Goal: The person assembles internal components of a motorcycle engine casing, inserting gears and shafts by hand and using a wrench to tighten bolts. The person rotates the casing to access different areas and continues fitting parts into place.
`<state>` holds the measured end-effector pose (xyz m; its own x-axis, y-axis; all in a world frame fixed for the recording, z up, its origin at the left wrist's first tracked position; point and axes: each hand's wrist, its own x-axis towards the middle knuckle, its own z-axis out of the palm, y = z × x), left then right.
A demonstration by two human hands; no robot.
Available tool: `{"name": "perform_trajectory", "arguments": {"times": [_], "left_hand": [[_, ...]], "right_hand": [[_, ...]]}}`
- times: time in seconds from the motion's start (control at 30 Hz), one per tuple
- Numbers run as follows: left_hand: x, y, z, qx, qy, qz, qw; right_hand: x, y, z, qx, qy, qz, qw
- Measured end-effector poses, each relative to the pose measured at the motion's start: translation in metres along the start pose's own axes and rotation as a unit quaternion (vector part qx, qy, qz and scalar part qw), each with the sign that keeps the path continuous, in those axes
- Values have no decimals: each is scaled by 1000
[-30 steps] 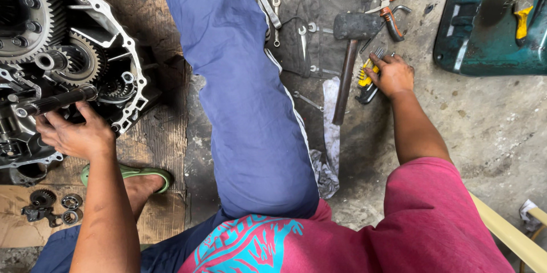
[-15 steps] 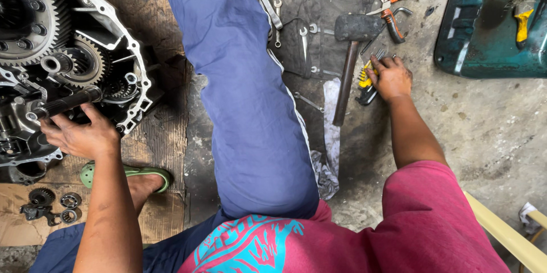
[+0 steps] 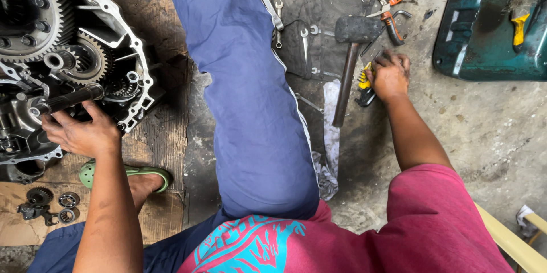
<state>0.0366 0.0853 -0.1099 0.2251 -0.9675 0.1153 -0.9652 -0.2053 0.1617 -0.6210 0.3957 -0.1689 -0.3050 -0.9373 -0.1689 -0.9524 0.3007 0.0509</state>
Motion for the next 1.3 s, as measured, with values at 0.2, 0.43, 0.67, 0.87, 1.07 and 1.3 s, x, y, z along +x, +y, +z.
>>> {"name": "perform_trajectory", "arguments": {"times": [0.2, 0.43, 0.67, 0.87, 1.07, 1.3], "left_hand": [[3, 9, -7, -6, -6, -23, 1000], [3, -4, 0, 7, 7, 3, 1000], [-5, -7, 6, 25, 38, 32, 998], [-8, -3, 5, -9, -2, -33, 999], [-2, -4, 6, 55, 24, -9, 998], [-2, 13, -6, 47, 51, 48, 996]], "right_hand": [[5, 0, -1, 110, -18, 82, 990], [-2, 0, 0, 139, -20, 152, 978], [13, 7, -11, 135, -52, 119, 982], [23, 3, -27, 123, -92, 126, 980], [14, -5, -25, 206, -21, 174, 963], [25, -25, -80, 222, 145, 145, 953]]}}
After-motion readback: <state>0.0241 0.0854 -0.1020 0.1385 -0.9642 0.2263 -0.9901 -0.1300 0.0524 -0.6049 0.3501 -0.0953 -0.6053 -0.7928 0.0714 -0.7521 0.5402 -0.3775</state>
